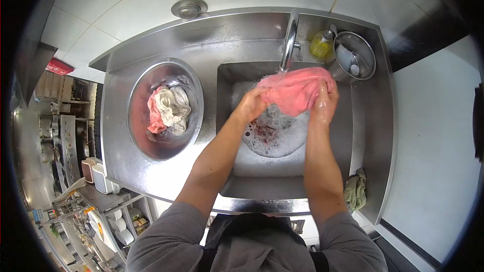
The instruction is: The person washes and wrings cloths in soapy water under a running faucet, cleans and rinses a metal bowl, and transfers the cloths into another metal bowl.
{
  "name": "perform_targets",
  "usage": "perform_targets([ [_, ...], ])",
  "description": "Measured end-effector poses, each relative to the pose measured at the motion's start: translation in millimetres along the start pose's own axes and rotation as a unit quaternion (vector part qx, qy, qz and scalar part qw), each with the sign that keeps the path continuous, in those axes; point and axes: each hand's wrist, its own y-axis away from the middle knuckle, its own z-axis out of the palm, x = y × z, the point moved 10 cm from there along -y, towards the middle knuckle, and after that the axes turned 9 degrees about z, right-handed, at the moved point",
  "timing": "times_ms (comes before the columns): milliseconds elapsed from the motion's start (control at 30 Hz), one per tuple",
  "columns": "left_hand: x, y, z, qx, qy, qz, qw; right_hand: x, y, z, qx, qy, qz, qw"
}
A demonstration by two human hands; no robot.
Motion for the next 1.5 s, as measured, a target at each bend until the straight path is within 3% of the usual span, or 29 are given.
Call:
perform_targets([
  [33, -13.7, -4.9, 17.0, -0.001, 0.003, -0.002, 1.0, 28.5, 6.1, -10.1, 0.069, -0.025, 0.098, 0.992],
  [133, -41.0, -22.4, 6.4, 0.096, -0.035, -0.018, 0.995, 52.5, 50.9, 35.3, 0.01, 0.136, 0.074, 0.988],
  [200, -80.4, -41.9, -26.2, -0.096, -0.008, -0.03, 0.995, 58.3, 73.0, 43.4, -0.016, 0.252, 0.047, 0.966],
  [233, -118.7, -63.9, -50.7, -0.149, 0.216, -0.054, 0.963, 40.2, 81.1, 55.7, -0.046, 0.311, -0.063, 0.947],
  [300, -81.8, -31.5, -8.9, -0.048, 0.085, -0.022, 0.995, 20.3, 81.9, 50.3, -0.045, 0.283, -0.235, 0.929],
  [333, -59.7, -11.0, 16.8, 0.003, 0.016, -0.017, 1.0, 54.9, 54.7, 23.0, -0.002, 0.415, -0.118, 0.902],
  [367, -57.0, 3.3, -5.0, 0.183, -0.099, -0.102, 0.973, 84.8, 35.8, -10.4, 0.036, 0.536, 0.003, 0.844],
  [400, -52.1, 1.7, -13.1, 0.189, -0.1, -0.104, 0.971, 101.9, 24.3, -20.7, -0.004, 0.634, 0.058, 0.771],
  [433, -30.7, -12.3, -7.5, 0.081, -0.309, -0.054, 0.946, 117.4, 16.0, -32.3, -0.042, 0.72, 0.109, 0.684],
  [467, -16.2, -23.1, 6.4, -0.034, -0.498, -0.002, 0.866, 121.9, 11.2, -44.0, -0.042, 0.72, 0.113, 0.684],
  [500, 1.8, -34.4, 7.1, -0.055, -0.712, 0.036, 0.699, 123.6, 12.0, -43.7, -0.071, 0.695, 0.061, 0.713],
  [567, 7.6, -29.3, 26.1, -0.08, -0.714, 0.029, 0.695, 98.0, 26.6, -7.9, -0.142, 0.611, -0.102, 0.772],
  [600, 11.1, -27.8, 43.6, -0.11, -0.718, 0.028, 0.687, 90.6, 30.2, 6.7, -0.143, 0.609, -0.101, 0.773],
  [633, 4.4, -14.4, 35.1, -0.032, -0.679, -0.152, 0.717, 86.8, 33.1, 20.6, -0.161, 0.496, -0.036, 0.852],
  [667, 4.8, -9.6, 33.5, -0.03, -0.681, -0.153, 0.715, 90.3, 35.3, 29.9, -0.176, 0.37, 0.03, 0.912],
  [733, 35.4, -10.1, 52.5, -0.016, -0.707, 0.026, 0.707, 133.9, 22.8, 34.6, -0.202, 0.226, 0.116, 0.946],
  [767, 41.4, -3.7, 56.4, -0.014, -0.711, 0.026, 0.703, 147.5, 24.8, 51.5, -0.304, -0.02, 0.146, 0.941],
  [800, 54.6, 6.3, 65.8, 0.008, -0.584, 0.059, 0.81, 149.9, 28.5, 62.3, -0.384, -0.265, 0.167, 0.869],
  [833, 68.8, 17.5, 74.0, 0.03, -0.441, 0.09, 0.893, 163.5, 21.9, 60.0, -0.383, -0.271, 0.169, 0.867],
  [900, 101.5, 45.2, 89.5, 0.054, -0.367, 0.121, 0.921, 173.6, -6.6, 24.5, -0.176, 0.113, -0.001, 0.978],
  [933, 117.5, 55.1, 90.3, 0.072, -0.284, 0.155, 0.944, 151.8, -3.9, 34.3, -0.177, 0.111, 0.0, 0.978],
  [1000, 122.5, 62.6, 53.3, 0.115, -0.225, 0.175, 0.952, 119.7, 1.4, 32.4, -0.07, 0.27, 0.239, 0.93],
  [1067, 104.2, 61.9, 11.9, 0.152, -0.157, 0.194, 0.956, 96.2, -8.7, 33.5, -0.056, 0.286, 0.131, 0.947],
  [1133, 19.7, 56.7, -33.2, 0.228, -0.105, -0.027, 0.968, 87.8, -3.4, 45.7, -0.079, 0.261, 0.071, 0.959],
  [1167, 2.0, 48.2, -38.7, 0.223, -0.098, -0.027, 0.969, 92.5, 9.0, 47.0, -0.073, 0.281, 0.08, 0.953],
  [1233, -39.5, 19.4, -26.2, 0.165, 0.124, -0.053, 0.977, 91.6, 42.3, 49.6, -0.075, 0.307, -0.004, 0.949],
  [1367, -64.1, -9.7, -12.2, 0.022, 0.185, -0.115, 0.976, 68.0, 90.0, 20.9, -0.052, 0.397, 0.064, 0.914],
  [1433, -56.3, -7.1, -10.5, 0.045, 0.078, -0.077, 0.993, 30.7, 109.2, 10.4, -0.048, 0.45, -0.131, 0.882],
  [1500, -46.5, -3.5, -8.8, 0.067, -0.036, -0.035, 0.996, 39.2, 117.5, 2.0, -0.086, 0.504, -0.11, 0.852],
])
